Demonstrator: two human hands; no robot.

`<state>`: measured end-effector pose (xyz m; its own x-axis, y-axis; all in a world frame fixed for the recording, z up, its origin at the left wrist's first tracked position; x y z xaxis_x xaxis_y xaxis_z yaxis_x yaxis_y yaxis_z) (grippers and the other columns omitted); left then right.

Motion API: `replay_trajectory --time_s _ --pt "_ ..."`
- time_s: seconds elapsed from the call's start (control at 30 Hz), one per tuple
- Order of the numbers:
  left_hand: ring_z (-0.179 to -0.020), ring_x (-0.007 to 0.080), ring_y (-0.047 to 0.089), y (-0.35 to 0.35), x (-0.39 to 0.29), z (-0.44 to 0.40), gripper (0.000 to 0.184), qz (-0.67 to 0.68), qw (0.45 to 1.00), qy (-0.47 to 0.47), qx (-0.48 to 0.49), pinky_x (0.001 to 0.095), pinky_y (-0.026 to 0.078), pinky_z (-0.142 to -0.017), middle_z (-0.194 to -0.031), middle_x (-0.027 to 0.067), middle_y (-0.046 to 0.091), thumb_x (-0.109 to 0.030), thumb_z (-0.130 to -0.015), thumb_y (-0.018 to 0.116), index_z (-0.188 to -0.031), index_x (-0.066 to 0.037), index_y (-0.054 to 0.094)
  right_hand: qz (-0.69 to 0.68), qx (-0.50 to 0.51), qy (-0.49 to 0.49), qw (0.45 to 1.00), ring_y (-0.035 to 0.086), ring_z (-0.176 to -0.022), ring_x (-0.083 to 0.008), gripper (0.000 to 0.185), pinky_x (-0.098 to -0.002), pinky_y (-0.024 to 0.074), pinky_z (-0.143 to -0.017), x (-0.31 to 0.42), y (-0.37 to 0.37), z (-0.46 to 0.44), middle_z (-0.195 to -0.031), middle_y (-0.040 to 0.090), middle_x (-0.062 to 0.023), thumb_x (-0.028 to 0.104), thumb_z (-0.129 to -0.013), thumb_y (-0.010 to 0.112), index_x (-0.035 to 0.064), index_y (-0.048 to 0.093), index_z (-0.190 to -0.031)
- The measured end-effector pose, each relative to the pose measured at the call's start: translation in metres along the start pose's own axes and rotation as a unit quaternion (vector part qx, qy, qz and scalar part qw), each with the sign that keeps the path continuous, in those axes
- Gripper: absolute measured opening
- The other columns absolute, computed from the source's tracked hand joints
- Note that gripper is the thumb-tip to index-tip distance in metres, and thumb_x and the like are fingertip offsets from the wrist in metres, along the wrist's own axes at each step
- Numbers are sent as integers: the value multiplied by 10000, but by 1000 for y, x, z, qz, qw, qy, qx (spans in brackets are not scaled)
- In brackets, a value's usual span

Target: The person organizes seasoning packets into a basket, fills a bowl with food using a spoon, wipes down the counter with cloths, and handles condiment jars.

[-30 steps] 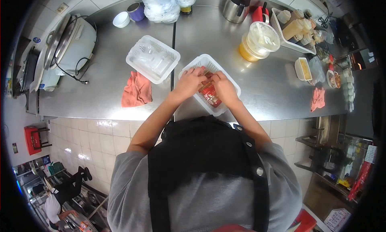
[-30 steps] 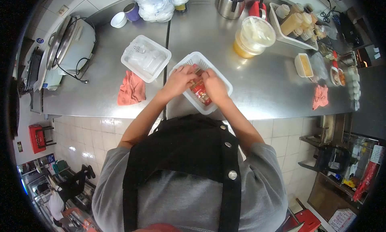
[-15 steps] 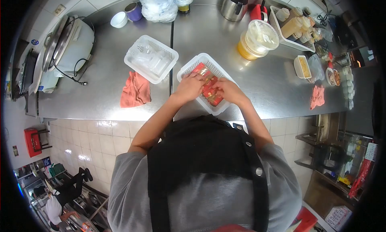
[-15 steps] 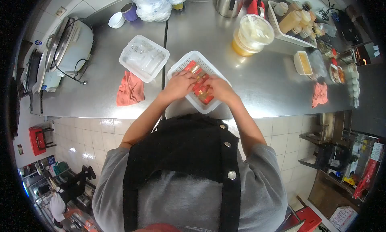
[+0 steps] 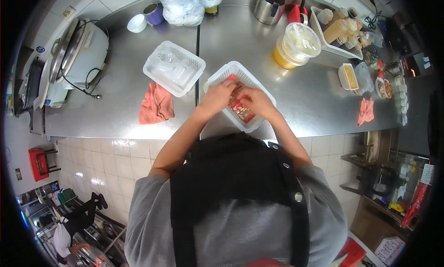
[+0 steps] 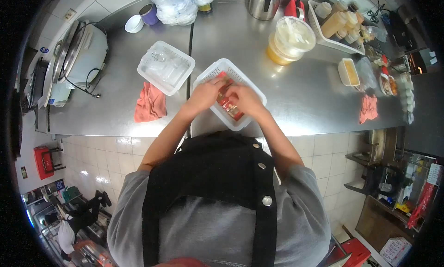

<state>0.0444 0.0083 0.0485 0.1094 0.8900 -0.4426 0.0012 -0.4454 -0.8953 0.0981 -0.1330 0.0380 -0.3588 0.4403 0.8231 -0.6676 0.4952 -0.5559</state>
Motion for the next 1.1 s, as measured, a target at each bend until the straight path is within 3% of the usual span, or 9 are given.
replay_trajectory --time_s 0.17,0.27,0.33,0.5,0.63,0.8,0.87,0.97,1.1 --pt "-1051 357 646 -1 0 -1 305 28 999 -22 15 448 543 -878 -1211 138 650 -2 -842 542 -1115 -59 665 89 10 -6 996 649 -944 -302 145 -397 524 -814 -23 11 -8 -984 648 -130 39 -819 698 65 709 -961" --pt "-942 312 683 -33 -10 26 144 78 979 53 -181 415 547 -790 -1022 138 677 7 -830 584 -948 -13 663 83 -10 -15 996 640 -968 -316 161 -404 512 -859 4 -2 -10 -1017 655 -118 39 -831 687 76 715 -985" --pt "-833 276 666 -56 16 63 151 244 899 -64 -359 358 527 -738 -920 122 670 75 -816 550 -886 -17 647 54 -45 -15 997 635 -986 -324 172 -408 505 -887 16 -5 -13 -1038 659 -108 40 -835 683 83 718 -998" --pt "-856 197 622 -53 79 140 167 210 812 -213 -502 307 494 -704 -1041 99 634 63 -866 514 -976 -10 617 98 -58 -184 976 544 -1196 -331 306 -410 455 -1028 37 29 -24 -1228 627 -77 77 -820 703 144 724 -1118" --pt "-967 194 616 -56 101 159 233 210 814 -287 -459 310 508 -785 -1213 128 573 -60 -954 553 -1171 26 553 241 -14 -224 944 515 -1240 -337 321 -413 437 -1056 31 32 -21 -1285 607 -72 59 -840 675 146 721 -1146" --pt "-1023 214 620 -16 172 150 404 275 826 -326 -368 306 532 -794 -1229 161 565 -224 -1004 578 -1270 62 477 85 -119 -134 980 561 -1176 -350 331 -416 474 -996 34 -24 -23 -1247 629 -106 23 -881 610 112 696 -1188" --pt "-960 210 633 -13 173 138 413 434 742 -388 -332 316 540 -760 -1165 155 589 -226 -1005 566 -1285 64 477 67 -150 -99 981 586 -1132 -353 322 -415 487 -965 29 -40 -17 -1217 647 -132 39 -885 616 104 694 -1190" --pt "-849 142 591 -6 191 124 305 387 784 -359 -327 304 554 -700 -977 81 605 -240 -1017 540 -1179 18 545 176 -254 -94 946 618 -1090 -355 267 -422 501 -936 19 -65 -1 -1212 654 -166 138 -905 636 90 706 -1159" --pt "-854 138 588 -29 166 113 334 430 764 -330 -350 324 560 -672 -970 89 606 -229 -1009 547 -1180 58 542 88 -144 26 985 666 -965 -383 309 -439 526 -834 -35 -52 9 -1072 691 -205 283 -944 625 65 694 -1150"
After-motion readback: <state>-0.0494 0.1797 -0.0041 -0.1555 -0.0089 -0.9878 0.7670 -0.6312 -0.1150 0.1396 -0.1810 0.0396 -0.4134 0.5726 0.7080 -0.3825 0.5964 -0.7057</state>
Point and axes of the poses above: each hand's wrist, its own z-axis away from the middle knuckle, its own y-axis out of the palm, x = y × z, the point moved 6 cm from there along -z, towards the middle knuckle
